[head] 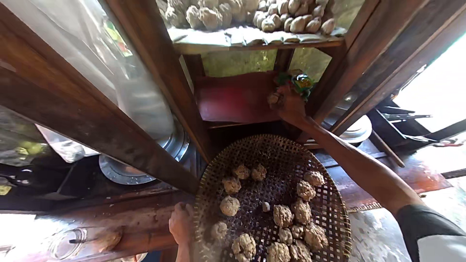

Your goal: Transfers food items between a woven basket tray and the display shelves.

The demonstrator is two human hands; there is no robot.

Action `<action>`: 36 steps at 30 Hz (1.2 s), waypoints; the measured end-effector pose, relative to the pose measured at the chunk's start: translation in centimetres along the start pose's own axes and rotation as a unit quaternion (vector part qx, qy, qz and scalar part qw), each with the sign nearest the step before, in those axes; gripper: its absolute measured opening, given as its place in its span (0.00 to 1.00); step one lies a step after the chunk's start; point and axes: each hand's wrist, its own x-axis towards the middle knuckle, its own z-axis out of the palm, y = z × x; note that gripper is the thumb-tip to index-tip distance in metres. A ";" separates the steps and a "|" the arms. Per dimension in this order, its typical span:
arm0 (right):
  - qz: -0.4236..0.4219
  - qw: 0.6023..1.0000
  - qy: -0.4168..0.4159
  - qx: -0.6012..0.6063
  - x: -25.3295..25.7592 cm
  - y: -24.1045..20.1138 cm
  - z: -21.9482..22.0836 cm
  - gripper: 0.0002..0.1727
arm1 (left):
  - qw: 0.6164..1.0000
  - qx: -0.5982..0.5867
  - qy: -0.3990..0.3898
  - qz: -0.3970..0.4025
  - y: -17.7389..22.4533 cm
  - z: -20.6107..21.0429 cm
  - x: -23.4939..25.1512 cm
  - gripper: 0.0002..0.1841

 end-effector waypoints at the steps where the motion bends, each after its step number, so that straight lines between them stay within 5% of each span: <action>1: -0.022 1.000 0.010 -0.014 0.8 0.4 0.8 0.33 | 1.000 0.001 0.002 0.001 0.0 0.0 0.0 0.19; 5: -0.099 0.993 0.027 -0.064 0.3 2.3 3.4 0.25 | 1.000 0.002 0.017 0.007 -0.4 0.5 -0.2 0.19; 13: -0.093 0.994 -0.038 -0.038 0.4 4.6 4.9 0.37 | 1.000 0.015 0.014 -0.002 -1.1 1.2 -0.4 0.18; 20: -0.094 0.995 -0.030 -0.028 -3.6 3.3 1.8 0.42 | 0.999 0.027 -0.039 -0.023 0.8 -1.0 -0.9 0.22; 25: -0.061 0.970 -0.223 0.072 -17.3 0.1 -0.7 0.21 | 0.997 0.037 -0.057 -0.021 -0.1 -0.1 -0.4 0.22; 27: -0.046 0.916 -0.398 0.036 -22.5 0.5 1.1 0.26 | 0.997 0.041 -0.066 -0.029 -0.8 0.5 -0.1 0.21; 29: -0.026 0.853 -0.521 -0.020 -26.2 1.1 3.7 0.42 | 0.996 0.029 -0.079 -0.041 -0.5 0.1 -0.1 0.21; 32: -0.037 0.832 -0.549 -0.073 -29.4 1.2 6.0 0.56 | 0.995 0.025 -0.080 -0.054 0.0 -0.1 0.1 0.21; 36: -0.179 0.854 -0.488 0.001 -32.1 2.7 5.5 0.43 | 0.996 0.029 -0.067 -0.049 -0.2 0.2 -0.1 0.21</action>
